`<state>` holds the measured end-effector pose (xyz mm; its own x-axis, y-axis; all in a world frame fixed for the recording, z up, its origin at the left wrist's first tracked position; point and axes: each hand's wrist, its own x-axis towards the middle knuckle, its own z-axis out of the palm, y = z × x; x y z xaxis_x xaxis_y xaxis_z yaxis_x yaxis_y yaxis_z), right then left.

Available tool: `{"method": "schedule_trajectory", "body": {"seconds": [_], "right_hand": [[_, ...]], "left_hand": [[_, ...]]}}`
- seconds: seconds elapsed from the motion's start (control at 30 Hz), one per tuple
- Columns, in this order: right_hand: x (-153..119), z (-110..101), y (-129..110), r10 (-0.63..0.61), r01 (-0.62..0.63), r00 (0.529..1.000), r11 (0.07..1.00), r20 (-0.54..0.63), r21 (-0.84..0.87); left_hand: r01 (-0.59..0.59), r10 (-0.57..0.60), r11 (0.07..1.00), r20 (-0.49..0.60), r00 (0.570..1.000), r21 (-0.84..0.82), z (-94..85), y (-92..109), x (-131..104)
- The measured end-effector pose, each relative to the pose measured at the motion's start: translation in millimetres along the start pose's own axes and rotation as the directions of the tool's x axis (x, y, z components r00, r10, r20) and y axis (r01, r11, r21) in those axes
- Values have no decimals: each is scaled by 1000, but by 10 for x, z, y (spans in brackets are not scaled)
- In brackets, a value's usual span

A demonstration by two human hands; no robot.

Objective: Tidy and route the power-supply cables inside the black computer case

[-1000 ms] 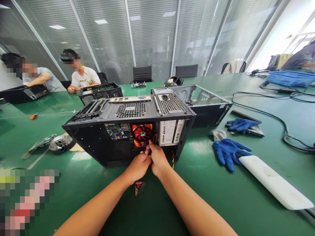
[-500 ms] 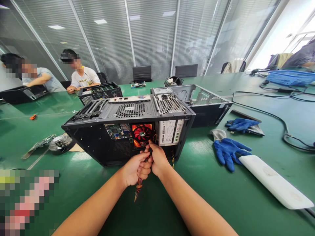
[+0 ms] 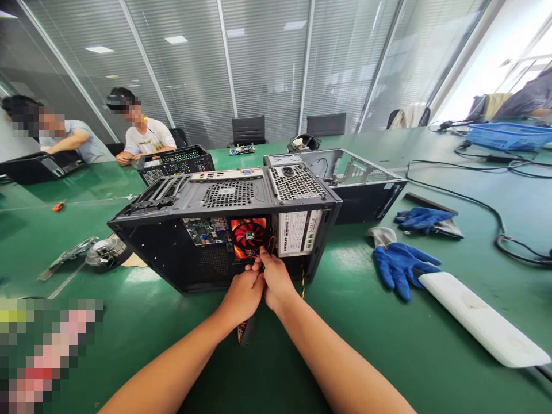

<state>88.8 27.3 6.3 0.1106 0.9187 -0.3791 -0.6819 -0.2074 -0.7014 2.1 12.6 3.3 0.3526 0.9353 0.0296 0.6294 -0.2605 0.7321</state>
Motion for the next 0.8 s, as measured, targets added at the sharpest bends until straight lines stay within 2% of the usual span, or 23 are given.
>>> {"method": "schedule_trajectory", "body": {"seconds": [0.07,0.17,0.23,0.3,0.33,0.37,0.43,0.5,0.57,0.63,0.7,0.77,0.8], "right_hand": [[-7,3,-2,1,-1,1000,1000,-1,-14],[-22,15,-18,2,-2,1000,999,-10,-39],[-24,16,-26,-3,2,1000,999,-22,-54],[-13,3,-25,1,-3,999,998,-38,-68],[-3,-8,-20,8,-12,999,997,-44,-75],[8,-20,-14,18,-22,999,996,-49,-84],[30,-42,-1,23,-28,999,995,-44,-100],[41,-50,6,13,-17,999,995,-37,-95],[40,-43,3,5,-8,999,997,-33,-82],[28,-27,-7,9,-11,999,997,-32,-71],[13,-11,-17,18,-20,999,998,-32,-58],[2,-2,-22,21,-24,999,998,-41,-58],[0,0,-21,20,-23,999,998,-49,-65]], "left_hand": [[0,-1,996,10,1000,93,-4,-15,-2],[7,-8,994,5,1000,106,-5,-32,4],[3,-3,1000,9,1000,10,-5,-31,13],[95,-78,972,86,993,-217,-16,-13,20],[194,-141,913,168,976,-360,-27,1,21],[313,-199,813,270,942,-491,-42,16,21],[516,-243,556,466,851,-652,-81,44,20],[607,-196,361,579,791,-708,-121,54,23],[658,-137,243,647,750,-713,-148,44,31],[689,-111,175,681,724,-704,-157,25,40],[698,-117,157,688,716,-699,-148,11,45],[684,-140,203,671,728,-700,-124,10,45],[663,-164,256,644,747,-703,-109,12,43]]}}
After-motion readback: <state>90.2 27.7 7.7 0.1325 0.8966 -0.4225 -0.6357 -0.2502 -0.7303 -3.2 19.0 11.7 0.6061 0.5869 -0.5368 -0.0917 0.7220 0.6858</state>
